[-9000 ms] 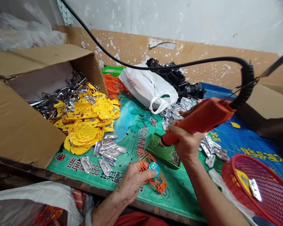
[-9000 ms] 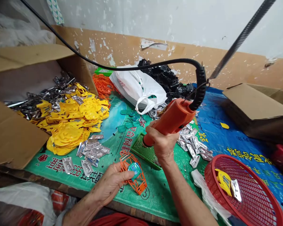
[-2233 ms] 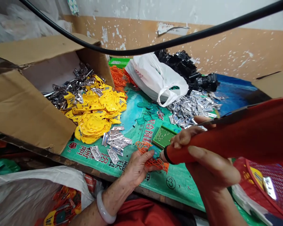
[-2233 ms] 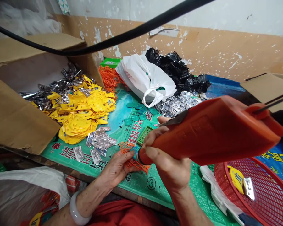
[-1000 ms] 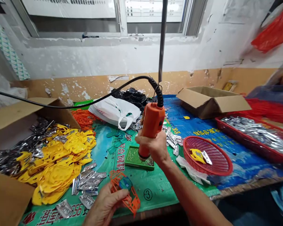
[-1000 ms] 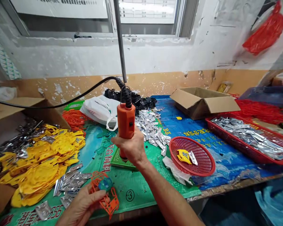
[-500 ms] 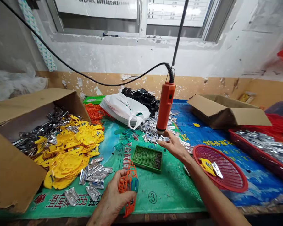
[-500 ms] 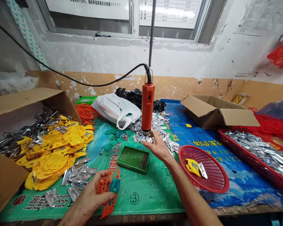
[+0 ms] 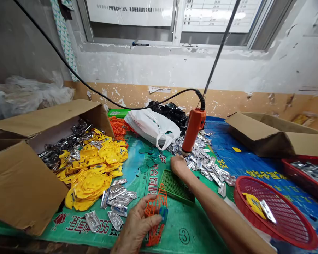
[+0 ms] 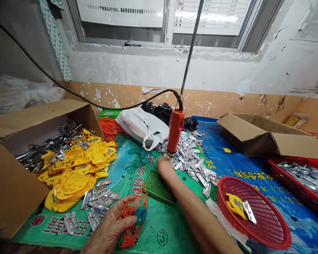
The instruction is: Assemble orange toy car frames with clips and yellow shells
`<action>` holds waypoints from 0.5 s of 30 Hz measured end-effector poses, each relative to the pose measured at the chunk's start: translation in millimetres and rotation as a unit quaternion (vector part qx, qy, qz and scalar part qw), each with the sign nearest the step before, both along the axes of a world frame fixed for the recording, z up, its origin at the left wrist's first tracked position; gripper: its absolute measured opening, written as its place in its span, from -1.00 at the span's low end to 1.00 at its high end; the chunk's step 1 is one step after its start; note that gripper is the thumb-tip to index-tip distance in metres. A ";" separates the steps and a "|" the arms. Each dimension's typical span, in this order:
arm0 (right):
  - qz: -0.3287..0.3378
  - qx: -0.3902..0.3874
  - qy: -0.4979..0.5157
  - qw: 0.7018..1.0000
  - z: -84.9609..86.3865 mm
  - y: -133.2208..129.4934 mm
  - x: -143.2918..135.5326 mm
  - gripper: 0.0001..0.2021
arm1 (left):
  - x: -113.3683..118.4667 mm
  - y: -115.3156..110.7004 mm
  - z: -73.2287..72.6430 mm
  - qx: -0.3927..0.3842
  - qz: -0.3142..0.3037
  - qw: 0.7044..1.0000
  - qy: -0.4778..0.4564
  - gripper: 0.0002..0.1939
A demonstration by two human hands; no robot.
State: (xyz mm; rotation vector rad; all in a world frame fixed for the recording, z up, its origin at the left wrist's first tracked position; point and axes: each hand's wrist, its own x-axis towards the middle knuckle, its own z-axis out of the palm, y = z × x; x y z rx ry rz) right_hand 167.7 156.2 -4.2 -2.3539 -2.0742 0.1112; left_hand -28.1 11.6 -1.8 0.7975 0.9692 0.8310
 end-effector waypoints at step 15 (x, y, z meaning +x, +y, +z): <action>0.040 0.119 0.115 0.985 4.7 -42.3 -29.1 -0.82 | 1.5 9.9 -11.1 -0.017 0.126 0.987 -0.094 -0.65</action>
